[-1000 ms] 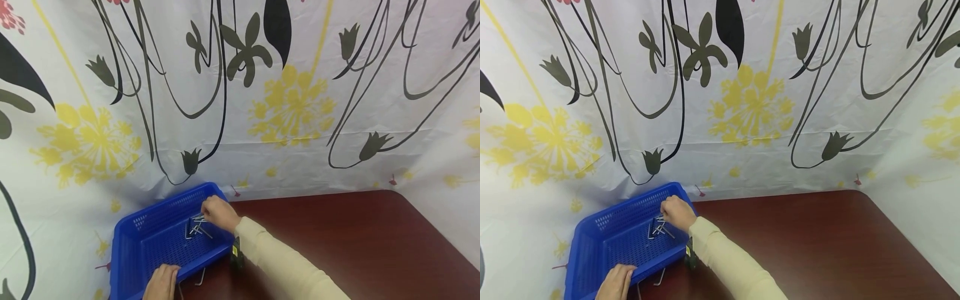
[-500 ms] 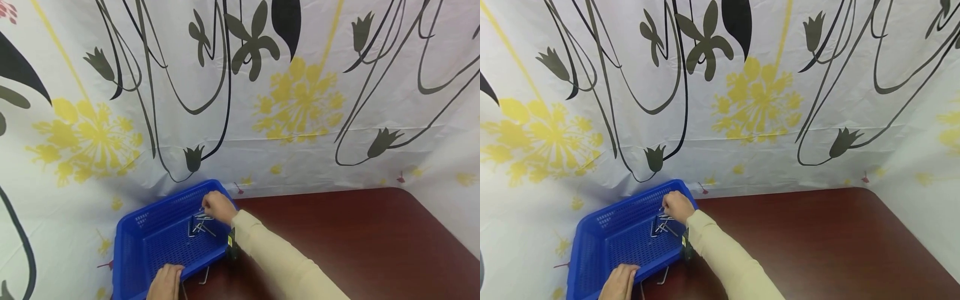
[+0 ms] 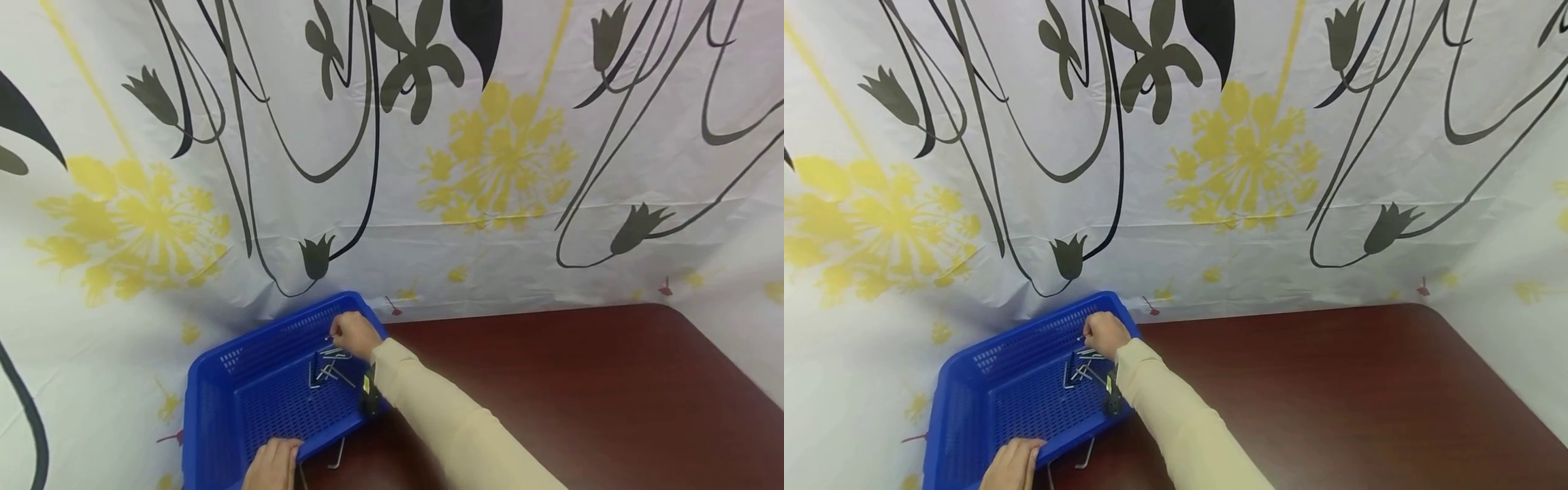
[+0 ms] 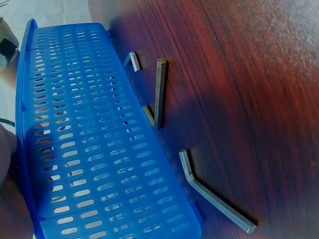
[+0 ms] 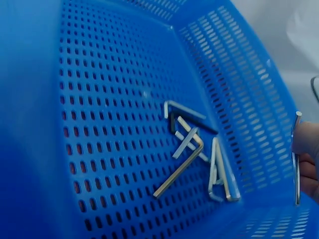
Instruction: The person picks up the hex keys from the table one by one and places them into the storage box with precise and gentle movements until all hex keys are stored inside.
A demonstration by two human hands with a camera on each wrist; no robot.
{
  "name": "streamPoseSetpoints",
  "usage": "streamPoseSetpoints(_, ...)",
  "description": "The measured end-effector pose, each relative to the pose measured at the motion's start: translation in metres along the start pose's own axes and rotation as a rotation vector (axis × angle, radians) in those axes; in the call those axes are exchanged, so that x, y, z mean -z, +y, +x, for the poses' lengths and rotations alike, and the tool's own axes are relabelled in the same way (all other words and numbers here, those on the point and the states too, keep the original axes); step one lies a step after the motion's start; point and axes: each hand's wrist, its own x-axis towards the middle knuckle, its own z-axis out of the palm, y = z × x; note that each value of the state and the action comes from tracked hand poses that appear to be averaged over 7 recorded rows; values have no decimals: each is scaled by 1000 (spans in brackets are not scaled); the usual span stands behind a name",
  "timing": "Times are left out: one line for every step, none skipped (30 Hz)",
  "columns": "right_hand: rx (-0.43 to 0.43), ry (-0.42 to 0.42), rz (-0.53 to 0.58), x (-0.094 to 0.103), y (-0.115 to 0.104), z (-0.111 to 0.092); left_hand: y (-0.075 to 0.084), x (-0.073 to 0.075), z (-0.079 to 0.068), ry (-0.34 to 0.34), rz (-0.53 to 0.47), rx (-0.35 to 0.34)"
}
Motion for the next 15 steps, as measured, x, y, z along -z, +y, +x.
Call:
streamPoseSetpoints(-12, -4, -1, -3, 3, 1, 0, 0, -1, 8, 5, 3)
streamPoseSetpoints(-22, -10, -2, -7, 6, 2, 1, -1, -3, 22, 8, 4)
streamPoseSetpoints(-29, -18, 1, -9, 8, 2, 1, -1, -5, 30, 7, 12)
streamPoseSetpoints(-31, -18, -2, -12, 10, 3, 1, -1, -6, 38, 4, 21)
streamPoseSetpoints(-39, -20, -4, -14, 12, 4, 2, -1, -7, 47, -4, 27)
streamPoseSetpoints(-42, -19, -13, -17, 14, 6, 2, -1, -7, 50, -9, 35)
streamPoseSetpoints(-44, -19, -23, -19, 15, 7, 1, -1, -8, 56, -11, 31)
streamPoseSetpoints(-44, -19, -33, -21, 16, 9, 1, -2, -8, 60, -13, 27)
streamPoseSetpoints(-43, -20, -38, -21, 16, 11, 0, -3, -7, 59, -12, 24)
streamPoseSetpoints(-47, -22, -49, -22, 17, 13, -1, -3, -7, 60, -10, 18)
streamPoseSetpoints(-57, -30, -48, -23, 17, 15, -2, -5, -7, 67, -16, 7)
streamPoseSetpoints(-59, -35, -55, -23, 18, 16, -4, -6, -6, 74, -16, -4)
streamPoseSetpoints(-62, -42, -59, -23, 18, 18, -5, -8, -6, 86, -17, -19)
streamPoseSetpoints(-64, -48, -62, -23, 19, 20, -7, -10, -5, 96, -23, -30)
streamPoseSetpoints(-63, -53, -70, -24, 20, 21, -8, -12, -4, 112, -33, -41)
